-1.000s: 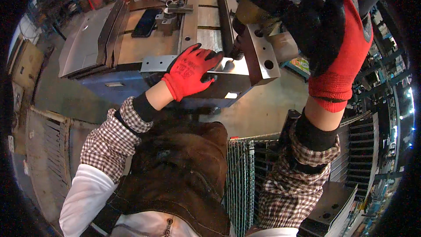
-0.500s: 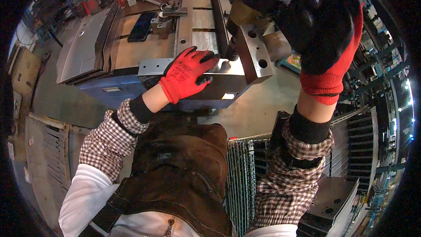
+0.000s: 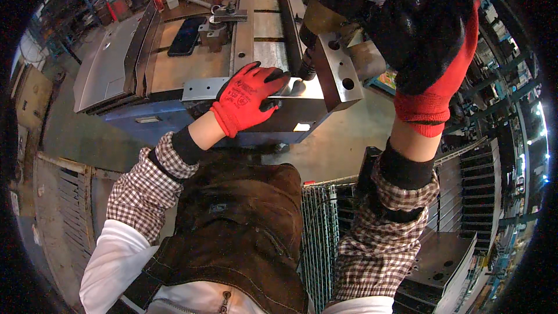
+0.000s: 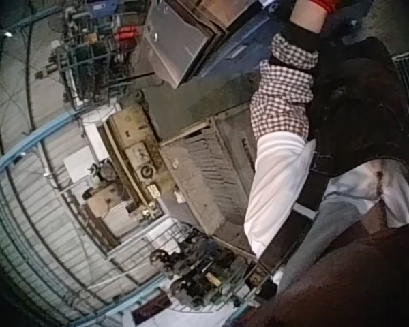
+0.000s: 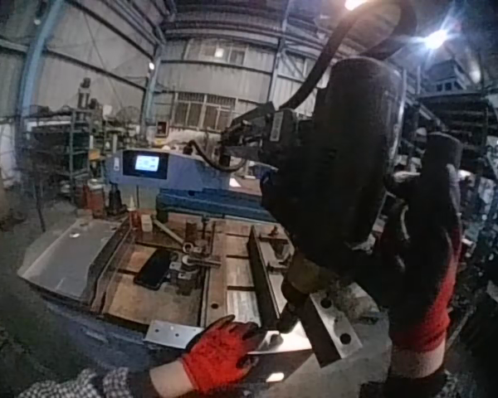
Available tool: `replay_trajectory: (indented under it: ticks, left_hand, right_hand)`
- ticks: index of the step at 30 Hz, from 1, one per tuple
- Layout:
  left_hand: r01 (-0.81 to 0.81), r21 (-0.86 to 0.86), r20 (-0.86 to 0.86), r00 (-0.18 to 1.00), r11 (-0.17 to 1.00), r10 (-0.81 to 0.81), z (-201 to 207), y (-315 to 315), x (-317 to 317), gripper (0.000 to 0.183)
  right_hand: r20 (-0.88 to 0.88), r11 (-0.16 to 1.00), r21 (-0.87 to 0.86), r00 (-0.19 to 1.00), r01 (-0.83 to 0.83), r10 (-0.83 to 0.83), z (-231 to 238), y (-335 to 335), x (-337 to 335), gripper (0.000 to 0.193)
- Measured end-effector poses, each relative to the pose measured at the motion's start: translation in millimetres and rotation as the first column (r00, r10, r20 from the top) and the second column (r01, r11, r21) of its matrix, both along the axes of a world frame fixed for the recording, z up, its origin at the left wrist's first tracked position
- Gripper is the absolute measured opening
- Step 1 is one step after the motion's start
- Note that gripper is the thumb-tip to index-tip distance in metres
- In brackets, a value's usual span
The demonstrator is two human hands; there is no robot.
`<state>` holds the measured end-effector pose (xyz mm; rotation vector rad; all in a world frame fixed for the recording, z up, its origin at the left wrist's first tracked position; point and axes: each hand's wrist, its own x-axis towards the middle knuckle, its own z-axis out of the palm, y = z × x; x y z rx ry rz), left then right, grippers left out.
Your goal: The user is using a semi-automatic tapping machine to create or clear threads in pre-drilled holes on a metal sheet.
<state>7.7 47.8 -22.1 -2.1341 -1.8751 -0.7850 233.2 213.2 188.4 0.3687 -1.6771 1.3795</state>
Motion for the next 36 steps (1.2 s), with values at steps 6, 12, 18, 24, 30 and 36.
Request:
replay_trajectory:
  ticks: [6,12,18,24,30,36]
  left_hand:
    - [-0.015,0.005,0.0,1.0,1.0,0.015,-2.7,0.2,-0.6,0.061]
    - [-0.005,0.035,-0.005,1.0,0.999,0.005,-1.0,0.8,2.0,0.061]
    - [-0.013,0.038,-0.019,1.0,0.999,0.014,-0.3,0.2,0.9,0.061]
    - [0.0,0.057,-0.004,1.0,0.998,0.0,-1.9,0.6,0.3,0.06]
    - [-0.005,0.037,0.006,1.0,0.999,0.004,-1.5,0.5,1.0,0.061]
    - [0.004,0.024,0.0,1.0,1.0,-0.004,-0.3,0.9,0.0,0.062]
  right_hand:
    - [-0.069,0.876,-0.131,0.877,0.464,-0.475,7.6,-51.1,-33.1,0.041]
    - [-0.049,0.965,-0.042,0.964,0.259,-0.261,0.2,-15.0,-8.9,0.038]
    - [-0.078,0.877,0.023,0.875,0.48,-0.477,-7.7,-14.9,-9.7,0.039]
    - [-0.16,0.807,0.042,0.802,0.589,-0.576,-7.2,-18.8,-16.7,0.043]
    - [-0.096,0.904,-0.152,0.904,0.399,-0.416,-4.8,-18.6,-13.3,0.043]
    - [-0.187,0.885,-0.105,0.865,0.453,-0.465,-8.8,-18.7,-16.9,0.044]
